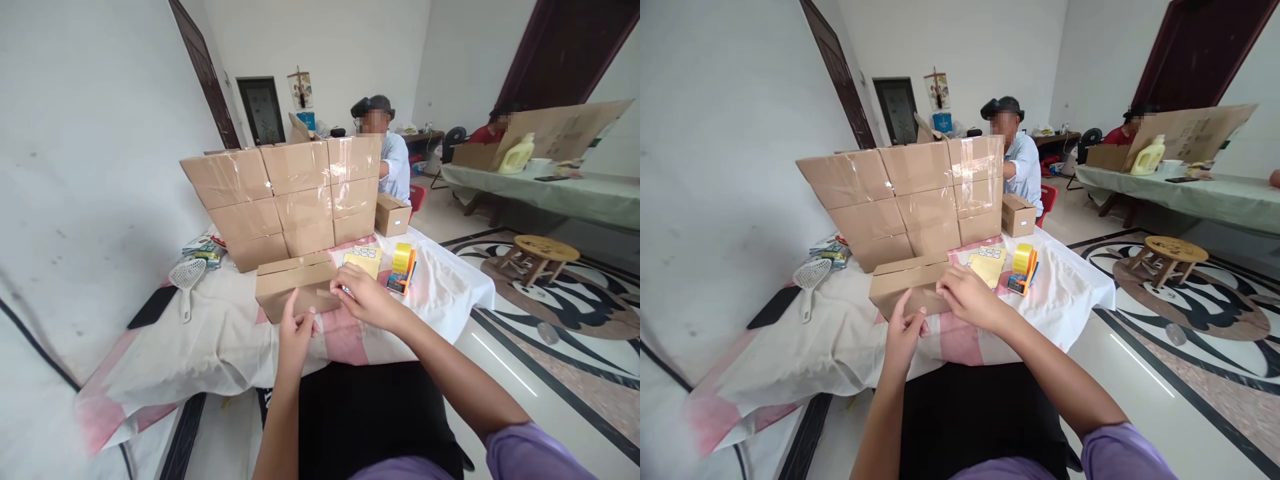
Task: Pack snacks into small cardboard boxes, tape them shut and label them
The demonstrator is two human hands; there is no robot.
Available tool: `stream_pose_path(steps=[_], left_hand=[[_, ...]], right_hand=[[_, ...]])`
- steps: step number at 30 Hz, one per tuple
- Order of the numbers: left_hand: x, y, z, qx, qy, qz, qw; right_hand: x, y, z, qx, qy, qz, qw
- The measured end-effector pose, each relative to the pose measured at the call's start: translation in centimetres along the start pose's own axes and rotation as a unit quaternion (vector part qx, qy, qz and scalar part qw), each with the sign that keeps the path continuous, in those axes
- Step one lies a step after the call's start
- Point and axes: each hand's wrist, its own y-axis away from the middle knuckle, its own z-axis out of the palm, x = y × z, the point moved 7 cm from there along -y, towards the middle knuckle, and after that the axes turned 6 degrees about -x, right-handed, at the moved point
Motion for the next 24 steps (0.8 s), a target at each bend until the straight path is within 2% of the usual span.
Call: stream_pose_path(steps=[3, 7, 11, 14, 17, 20, 24], left_hand=[[0.8, -1.0, -2.5, 0.065, -0.094, 0.061, 0.992], [3.4, -2.2, -5.3, 0.161, -0.263, 0.187, 0.933], [5.0, -3.1, -5.7, 0.169, -0.349, 0.251, 0.887], [5.4, -3.3, -4.7, 0.148, -0.448, 0.251, 0.845], [4.8, -3.6, -3.6, 0.127, -0.533, 0.219, 0.807], [3.9, -3.8, -3.0, 0.134, -0.566, 0.183, 0.793], [3.2, -3.8, -2.6, 0.148, -0.570, 0.163, 0.792]], right_hand=[[1.9, -2.5, 0.1, -0.027, -0.081, 0.048, 0.995], [5.8, -7.2, 2.8, -0.099, -0.208, 0.119, 0.966], [8.7, -11.2, 5.5, -0.155, -0.224, 0.129, 0.954], [10.1, -12.7, 6.8, -0.191, -0.203, 0.144, 0.950], [10.9, -13.3, 7.4, -0.211, -0.163, 0.159, 0.951], [11.2, -13.6, 7.6, -0.218, -0.113, 0.168, 0.955], [11.2, -13.5, 7.8, -0.227, -0.048, 0.189, 0.954]])
